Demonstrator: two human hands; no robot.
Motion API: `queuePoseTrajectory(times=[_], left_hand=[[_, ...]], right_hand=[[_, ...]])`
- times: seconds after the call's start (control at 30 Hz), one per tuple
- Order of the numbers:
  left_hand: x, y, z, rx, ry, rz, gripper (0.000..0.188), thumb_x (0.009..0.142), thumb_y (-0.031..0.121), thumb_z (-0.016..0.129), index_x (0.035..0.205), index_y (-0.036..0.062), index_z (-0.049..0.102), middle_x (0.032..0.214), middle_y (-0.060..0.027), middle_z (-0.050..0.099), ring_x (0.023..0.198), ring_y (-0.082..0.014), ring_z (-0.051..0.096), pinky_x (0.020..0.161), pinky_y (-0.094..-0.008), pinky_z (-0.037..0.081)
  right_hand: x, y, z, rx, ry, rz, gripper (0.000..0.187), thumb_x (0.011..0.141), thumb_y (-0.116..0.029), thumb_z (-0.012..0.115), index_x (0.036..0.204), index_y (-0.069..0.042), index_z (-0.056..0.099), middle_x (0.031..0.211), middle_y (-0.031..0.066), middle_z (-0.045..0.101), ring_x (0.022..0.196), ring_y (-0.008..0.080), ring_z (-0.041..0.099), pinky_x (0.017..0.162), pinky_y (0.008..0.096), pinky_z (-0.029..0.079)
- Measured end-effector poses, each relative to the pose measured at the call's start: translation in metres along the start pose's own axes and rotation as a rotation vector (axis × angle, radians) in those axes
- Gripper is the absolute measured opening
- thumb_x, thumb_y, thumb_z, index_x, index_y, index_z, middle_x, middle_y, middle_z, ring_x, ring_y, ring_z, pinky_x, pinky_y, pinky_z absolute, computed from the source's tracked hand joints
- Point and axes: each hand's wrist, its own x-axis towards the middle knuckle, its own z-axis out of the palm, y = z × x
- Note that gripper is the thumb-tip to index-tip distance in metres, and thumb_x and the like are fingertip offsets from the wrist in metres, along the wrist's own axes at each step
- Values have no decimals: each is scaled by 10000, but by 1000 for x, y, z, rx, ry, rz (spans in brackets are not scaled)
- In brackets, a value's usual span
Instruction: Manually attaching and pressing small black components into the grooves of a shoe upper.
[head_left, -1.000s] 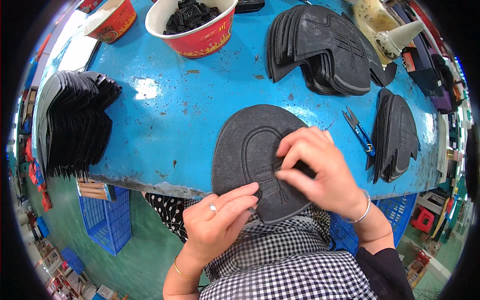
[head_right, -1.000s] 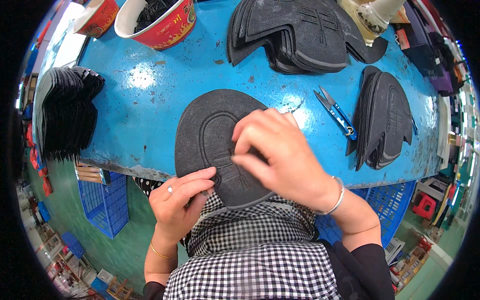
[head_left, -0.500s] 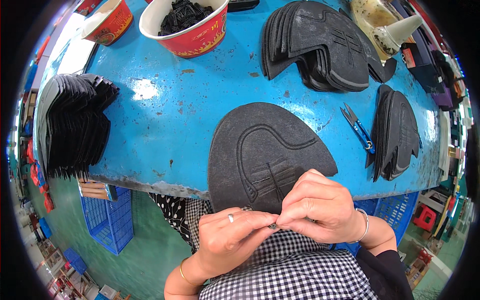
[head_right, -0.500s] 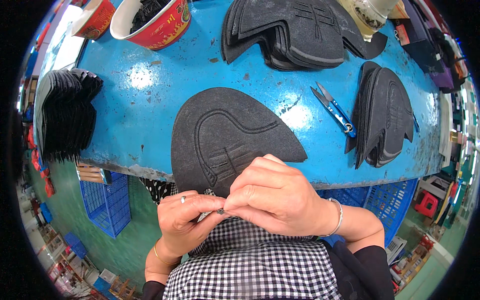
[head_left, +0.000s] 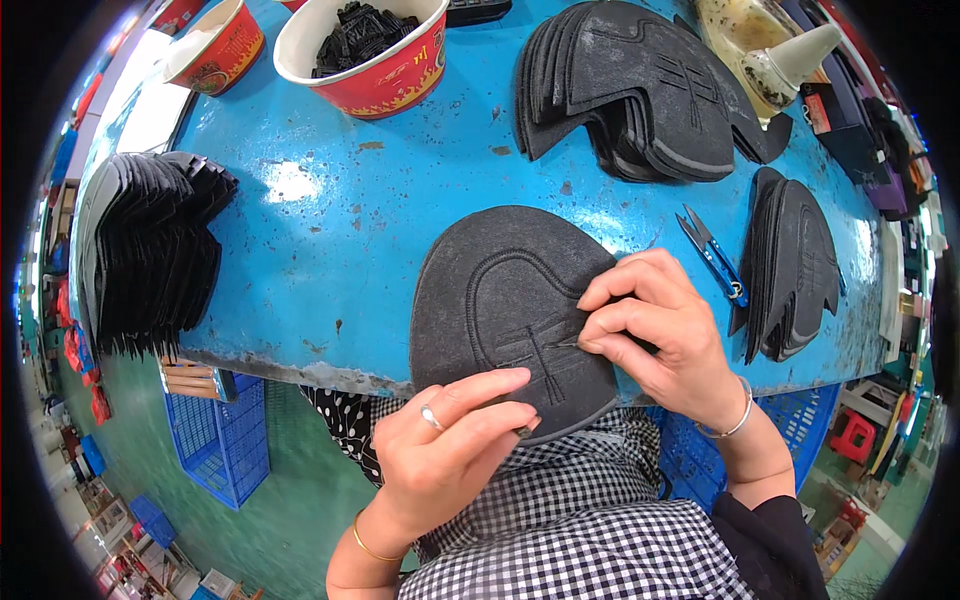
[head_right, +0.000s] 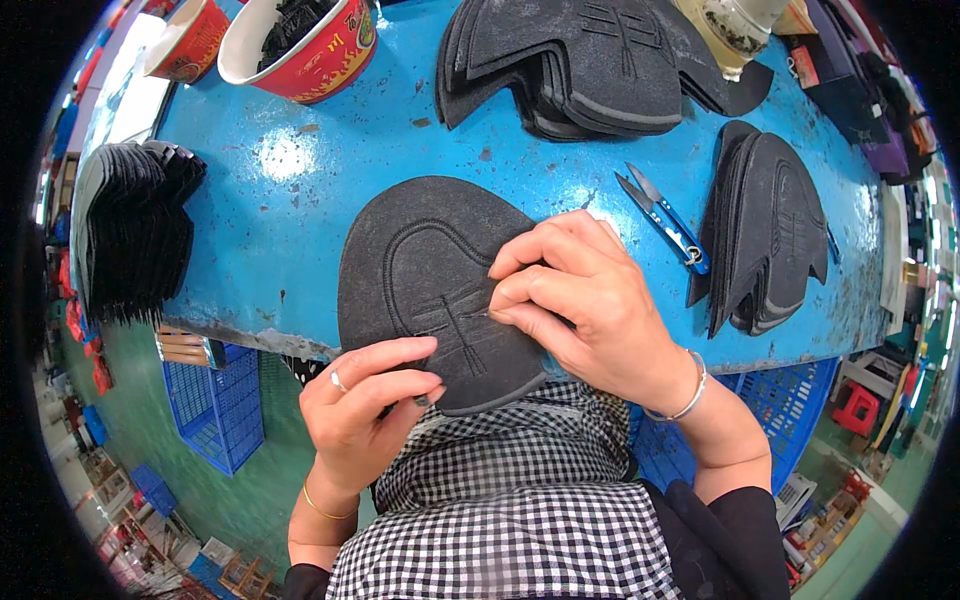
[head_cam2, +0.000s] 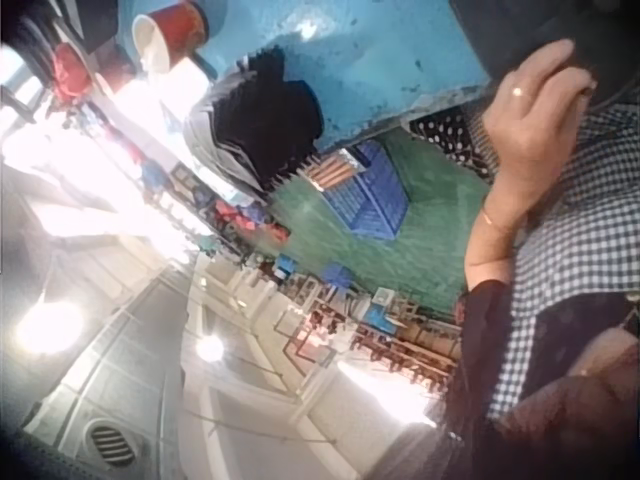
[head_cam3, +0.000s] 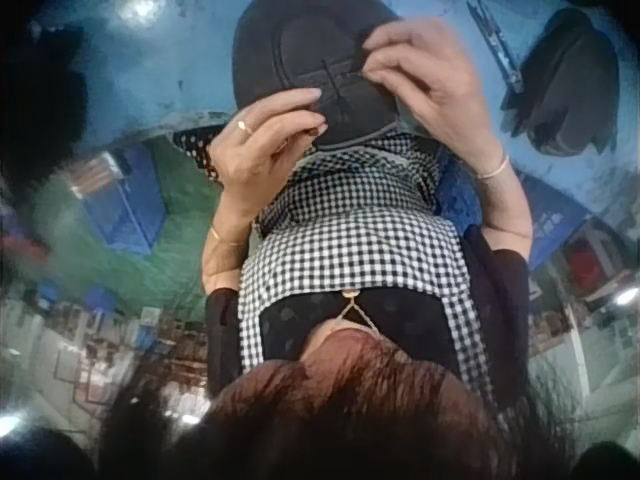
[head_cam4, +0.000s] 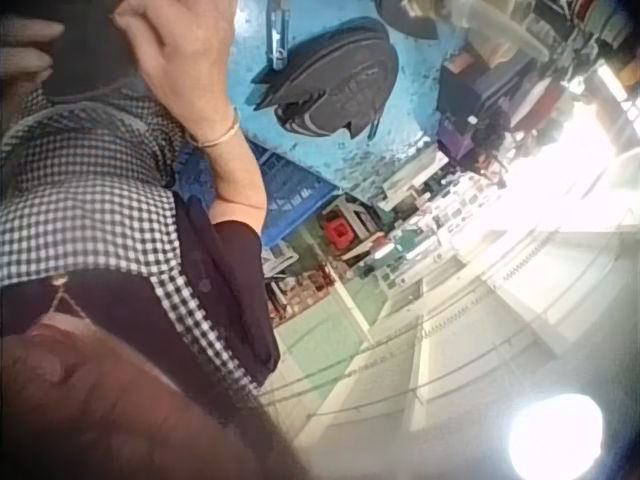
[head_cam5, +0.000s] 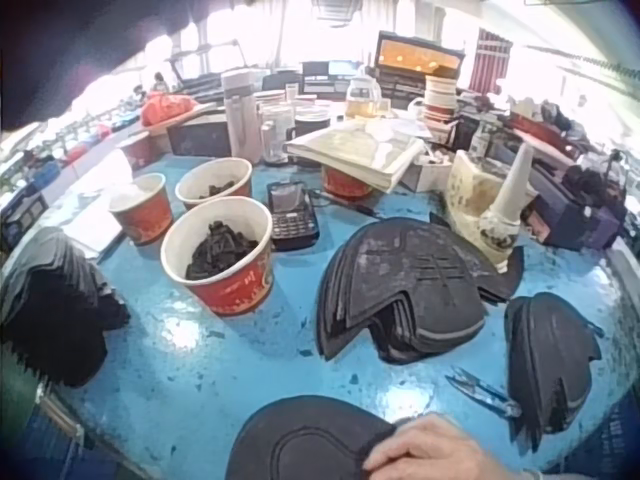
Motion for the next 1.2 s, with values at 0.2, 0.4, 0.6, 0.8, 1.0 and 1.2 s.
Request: queuePoseTrajectory(times=[0.2,0.4,0.6,0.8,1.0,1.2], left_hand=[[-2,-1,7,150,-52,80,221,655,10,775,840,119,721,1028,-26,750,595,-114,576,506,-238,448],[5,-2,12,265,-74,148,214,661,22,769,842,125,720,1113,-28,748,522,-89,464,470,-214,405],[3,-6,16,376,-75,234,75,789,117,696,857,120,725,1152,-22,738,520,-74,417,457,-189,402],[7,-3,13,307,-111,166,120,758,80,729,876,103,722,1081,-21,752,538,-81,494,471,-210,430],[0,1,0,-110,-67,-50,217,707,22,812,904,74,737,906,-48,757,634,-154,667,542,-256,512],[-8,18,1,-288,-147,-142,195,686,37,842,850,49,737,790,-64,747,669,-179,714,575,-269,533]], right_hand=[[3,1,-2,14,-73,25,85,757,-98,767,811,-82,704,965,13,659,931,222,588,813,355,447],[7,4,-5,15,-113,1,61,777,-112,750,807,-90,702,961,9,654,937,219,589,814,356,447],[9,2,-5,-11,-129,19,76,772,-112,746,773,-94,672,951,3,635,920,212,570,805,354,419],[11,-11,-3,-57,-112,138,156,755,-89,745,713,-89,594,943,7,626,923,210,561,819,363,400],[2,-6,-9,-3,15,36,136,722,-92,789,770,-106,663,905,17,639,862,212,588,773,357,427],[-22,-39,1,235,-112,-82,199,739,-163,827,916,-135,740,837,-14,652,784,185,593,705,319,429]])
